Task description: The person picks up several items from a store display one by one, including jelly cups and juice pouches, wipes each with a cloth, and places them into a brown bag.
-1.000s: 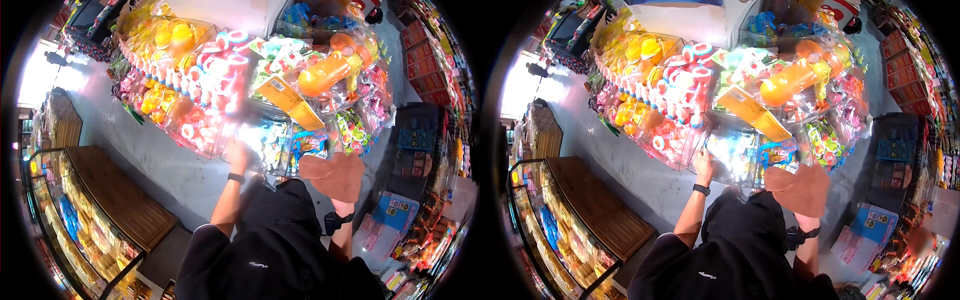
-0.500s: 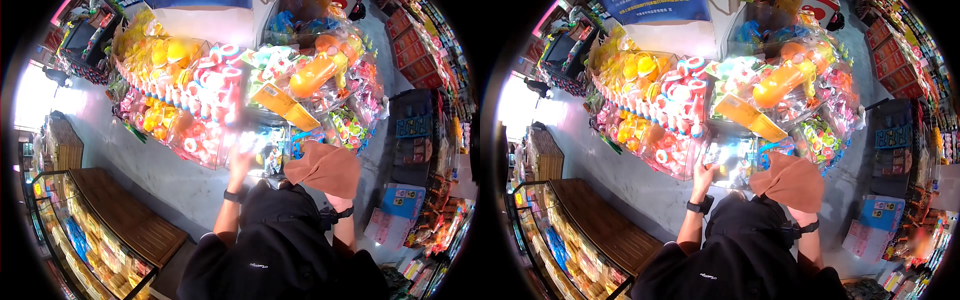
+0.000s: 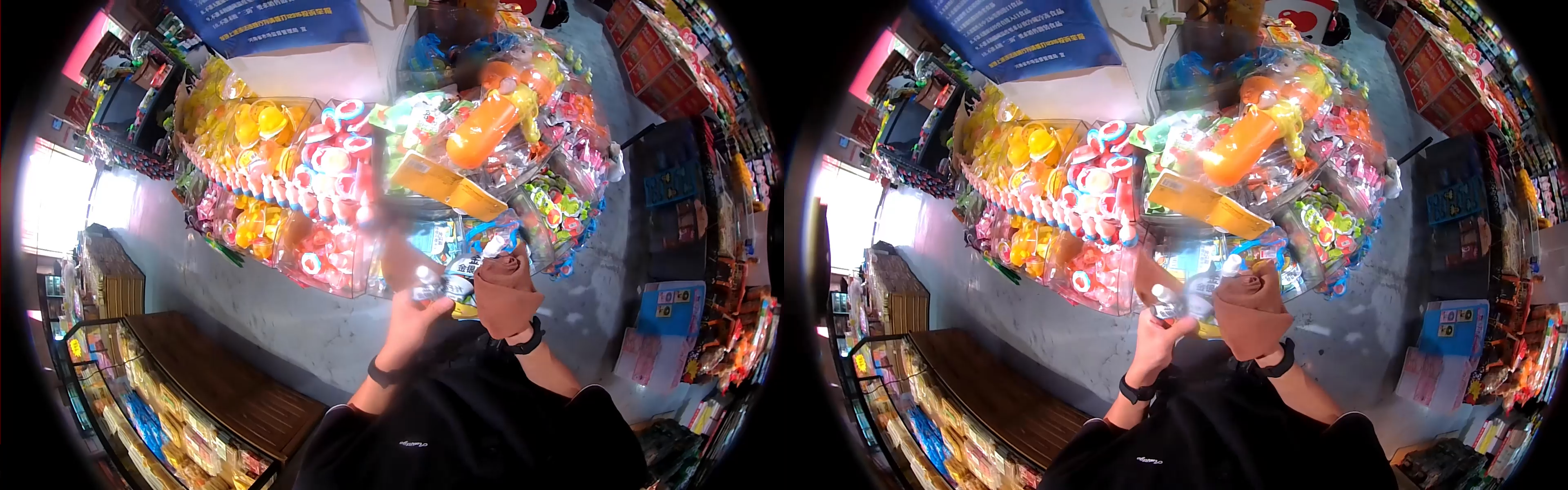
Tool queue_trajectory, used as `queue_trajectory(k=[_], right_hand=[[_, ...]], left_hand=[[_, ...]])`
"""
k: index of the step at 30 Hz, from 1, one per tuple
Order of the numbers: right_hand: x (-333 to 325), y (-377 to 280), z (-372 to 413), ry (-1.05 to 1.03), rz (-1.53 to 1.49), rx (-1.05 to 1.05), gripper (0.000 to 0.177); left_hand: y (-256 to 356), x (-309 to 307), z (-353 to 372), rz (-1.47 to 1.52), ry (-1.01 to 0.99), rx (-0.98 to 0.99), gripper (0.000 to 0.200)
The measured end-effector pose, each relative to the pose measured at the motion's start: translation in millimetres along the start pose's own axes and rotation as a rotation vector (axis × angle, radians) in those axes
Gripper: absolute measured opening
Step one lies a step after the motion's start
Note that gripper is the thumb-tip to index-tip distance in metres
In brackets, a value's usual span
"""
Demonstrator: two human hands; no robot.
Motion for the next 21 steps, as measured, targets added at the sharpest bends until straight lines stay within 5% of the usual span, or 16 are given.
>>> queue_trajectory(k=[5,7,13,15,17,21], right_hand=[[29.9,-32.4,13.8,0.061,1.492,-0.525,0.003],[39.2,-34.3,17.1,0.075,1.662,-0.536,0.005],[5.9,-22.7,10.6,0.132,0.835,-0.096,0.008],[17.0,-35.2,15.2,0.07,1.58,-0.372,0.008],[94.4,-29.2,40.2,-0.189,2.386,-0.919,0.009],[-14.8,-68.6,16.3,0.237,1.875,-0.349,0.01]], left_hand=[[1.2,9.6,6.1,-0.267,-0.056,-0.006,0.038],[1.1,13.2,5.2,-0.254,-0.046,0.026,0.039],[-3.4,10.4,-2.2,-0.281,-0.04,0.064,0.038],[-7.5,8.1,-3.9,-0.248,-0.075,0.03,0.036],[-13.6,2.3,-7.0,-0.361,-0.12,0.06,0.036],[-15.9,2.6,-10.1,-0.316,-0.077,0.014,0.035]])
Point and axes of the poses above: each hand's wrist, its own z-axis away from the middle knuckle, its own x-axis out of the palm, y = z × x, the point moved 7 cm from there along -z, towards the middle knuckle, and after that the axes turned 7 degrees about z, right-handed, at the moved point
